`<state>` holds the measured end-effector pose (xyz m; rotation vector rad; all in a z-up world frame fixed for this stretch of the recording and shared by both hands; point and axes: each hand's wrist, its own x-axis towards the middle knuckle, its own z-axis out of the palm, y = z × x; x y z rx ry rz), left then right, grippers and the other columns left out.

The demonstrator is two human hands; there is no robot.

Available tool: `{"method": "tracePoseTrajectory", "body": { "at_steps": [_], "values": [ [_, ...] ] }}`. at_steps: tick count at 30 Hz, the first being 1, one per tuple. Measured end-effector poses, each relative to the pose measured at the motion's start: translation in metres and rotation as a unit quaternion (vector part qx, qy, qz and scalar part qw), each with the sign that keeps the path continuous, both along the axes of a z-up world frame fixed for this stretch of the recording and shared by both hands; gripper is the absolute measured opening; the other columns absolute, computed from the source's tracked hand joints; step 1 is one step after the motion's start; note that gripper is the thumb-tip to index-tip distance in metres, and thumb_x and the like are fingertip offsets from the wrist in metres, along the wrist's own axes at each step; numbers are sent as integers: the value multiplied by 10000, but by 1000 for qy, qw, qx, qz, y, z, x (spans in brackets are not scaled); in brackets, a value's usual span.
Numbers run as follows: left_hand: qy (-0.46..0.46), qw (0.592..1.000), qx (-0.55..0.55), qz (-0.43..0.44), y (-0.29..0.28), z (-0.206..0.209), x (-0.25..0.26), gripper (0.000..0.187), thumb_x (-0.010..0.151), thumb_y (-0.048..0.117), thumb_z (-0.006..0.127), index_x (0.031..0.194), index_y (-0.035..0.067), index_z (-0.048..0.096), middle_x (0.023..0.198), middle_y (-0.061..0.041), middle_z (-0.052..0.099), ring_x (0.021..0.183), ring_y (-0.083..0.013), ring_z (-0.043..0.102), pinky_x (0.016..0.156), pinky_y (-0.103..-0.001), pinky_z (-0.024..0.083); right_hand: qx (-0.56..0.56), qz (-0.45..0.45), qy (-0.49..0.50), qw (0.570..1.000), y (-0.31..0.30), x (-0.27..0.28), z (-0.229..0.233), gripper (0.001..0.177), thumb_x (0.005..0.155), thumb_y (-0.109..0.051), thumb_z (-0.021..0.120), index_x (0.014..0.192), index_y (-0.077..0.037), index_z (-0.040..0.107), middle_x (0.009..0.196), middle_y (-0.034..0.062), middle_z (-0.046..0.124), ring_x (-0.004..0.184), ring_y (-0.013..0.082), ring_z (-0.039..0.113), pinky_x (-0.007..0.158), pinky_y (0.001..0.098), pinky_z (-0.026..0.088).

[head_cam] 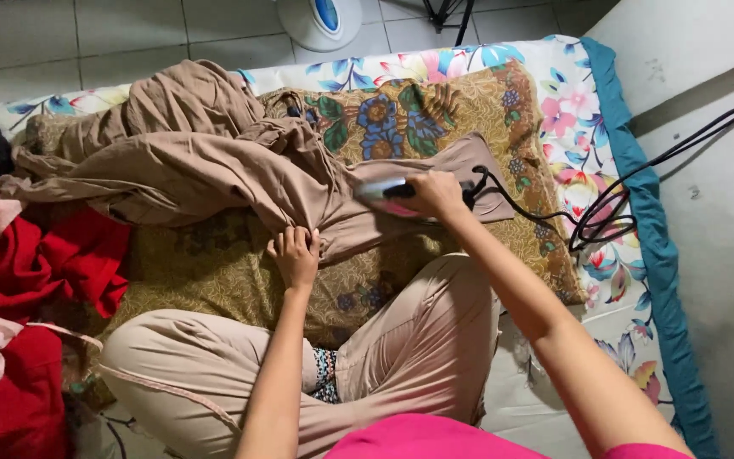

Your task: The person is ironing a brown dress on a bed, smoothing out the fabric and using the iron to remove wrinkles.

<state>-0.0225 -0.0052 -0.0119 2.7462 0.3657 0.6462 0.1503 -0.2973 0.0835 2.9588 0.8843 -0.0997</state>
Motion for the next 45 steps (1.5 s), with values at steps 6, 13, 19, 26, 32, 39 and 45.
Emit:
{"method": "tracePoseTrajectory", "body": {
  "at_steps": [6,13,19,26,32,39,45],
  "values": [
    [15,1000,-3,4,3,-4,4,291,977,483,609,880,224,522,887,21,536,903,-196,579,1029,-491,365,20,-3,10,1000,6,-2,5,548,631,-811,659,887,-330,720,658,57,706,710,290,759,646,429,615],
    [33,999,-2,3,2,0,3,280,978,475,604,874,229,516,881,20,524,896,-194,575,1026,-481,374,12,-194,60,979,-21,12,25,500,779,-699,682,990,-254,769,820,96,771,891,316,766,763,453,605],
    [47,999,0,3,3,3,2,282,981,474,602,876,228,514,889,24,521,907,-188,569,1032,-482,372,44,-357,18,933,-109,24,43,539,818,-702,727,995,-199,801,841,135,777,884,354,762,758,477,598],
    [38,999,8,2,3,1,1,259,959,450,627,883,228,518,893,24,526,912,-189,569,1031,-480,371,4,-419,-32,907,-212,44,-10,629,855,-764,722,946,-145,784,808,134,769,859,362,764,732,487,594],
    [23,1000,9,6,3,2,1,260,952,451,626,866,231,517,877,27,528,889,-187,573,1015,-463,381,63,-457,16,887,-239,7,18,607,843,-683,791,935,-83,795,854,187,770,923,410,749,783,488,583],
    [-9,1000,16,-13,2,9,0,279,983,435,592,897,171,613,922,-39,608,923,-279,574,984,-488,366,143,-532,-25,834,-346,11,0,758,805,-825,698,1169,-166,784,1067,194,752,1022,464,676,741,576,503],
    [-22,1000,18,-14,2,5,-1,282,977,430,608,881,165,620,900,-40,609,905,-275,579,983,-473,366,700,-412,-110,573,-332,15,-2,220,1014,-238,680,1122,-133,520,718,10,481,437,144,474,380,302,422]
  ]
}}
